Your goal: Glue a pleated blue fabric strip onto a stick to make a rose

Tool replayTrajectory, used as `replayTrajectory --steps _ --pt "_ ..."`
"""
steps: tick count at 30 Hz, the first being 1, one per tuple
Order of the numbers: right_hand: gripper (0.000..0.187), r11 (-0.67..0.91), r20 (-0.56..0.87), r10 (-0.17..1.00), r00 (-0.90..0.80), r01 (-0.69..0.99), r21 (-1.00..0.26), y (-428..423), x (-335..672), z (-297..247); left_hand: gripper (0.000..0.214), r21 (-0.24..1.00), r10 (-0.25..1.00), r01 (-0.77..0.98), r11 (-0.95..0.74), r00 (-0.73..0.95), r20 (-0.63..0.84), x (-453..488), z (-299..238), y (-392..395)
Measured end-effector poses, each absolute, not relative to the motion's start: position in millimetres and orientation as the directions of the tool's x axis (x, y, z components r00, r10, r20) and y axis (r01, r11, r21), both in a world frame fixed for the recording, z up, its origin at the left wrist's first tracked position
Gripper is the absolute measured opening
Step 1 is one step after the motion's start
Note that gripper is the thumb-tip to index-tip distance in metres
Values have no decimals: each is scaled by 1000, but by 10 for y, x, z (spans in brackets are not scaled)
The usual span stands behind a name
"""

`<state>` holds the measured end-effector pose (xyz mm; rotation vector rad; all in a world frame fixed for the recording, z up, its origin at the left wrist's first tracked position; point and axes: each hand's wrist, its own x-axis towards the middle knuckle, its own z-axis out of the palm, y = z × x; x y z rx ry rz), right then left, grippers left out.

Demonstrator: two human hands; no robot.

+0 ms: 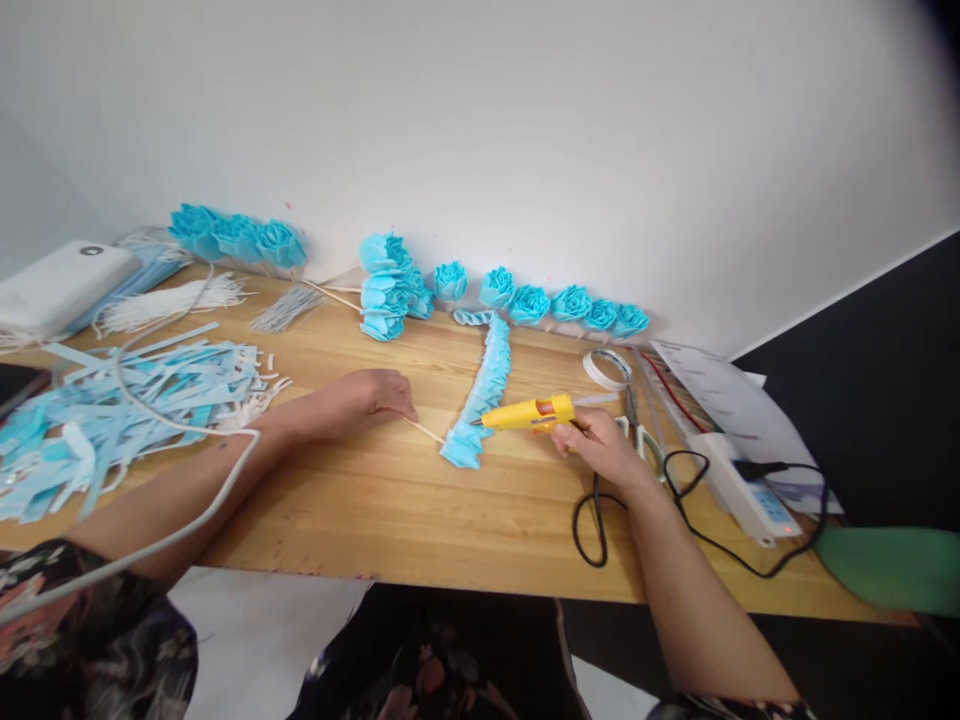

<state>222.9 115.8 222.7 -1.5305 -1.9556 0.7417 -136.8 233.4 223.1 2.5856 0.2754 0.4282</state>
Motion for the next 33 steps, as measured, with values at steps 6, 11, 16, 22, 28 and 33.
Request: replayTrajectory --steps 6,11,16,22,28,33 --pt "51 232 84 963 -257 625 -745 1165 2241 2239 42 475 263 121 -872 933 244 -1389 2206 2373" --pt "52 180 38 976 -215 696 -695 1168 2229 2228 37 461 278 138 -877 928 249 -1376 2215 2354" --pt "50 150 8 980 -199 710 -688 1166 2239 2228 29 460 283 142 -877 925 253 -1370 2226 2335" --pt "32 122 2 987 -159 749 -651 1162 2224 2213 29 474 303 162 -865 922 240 -1383 2222 2354" --pt "32 81 -3 994 -110 752 -654 1127 2225 2281 31 520 292 126 -845 923 250 -1379 2220 2370" --pt "37 71 41 997 -59 718 -692 1121 2263 2331 34 533 291 120 -838 923 250 -1387 2206 2386"
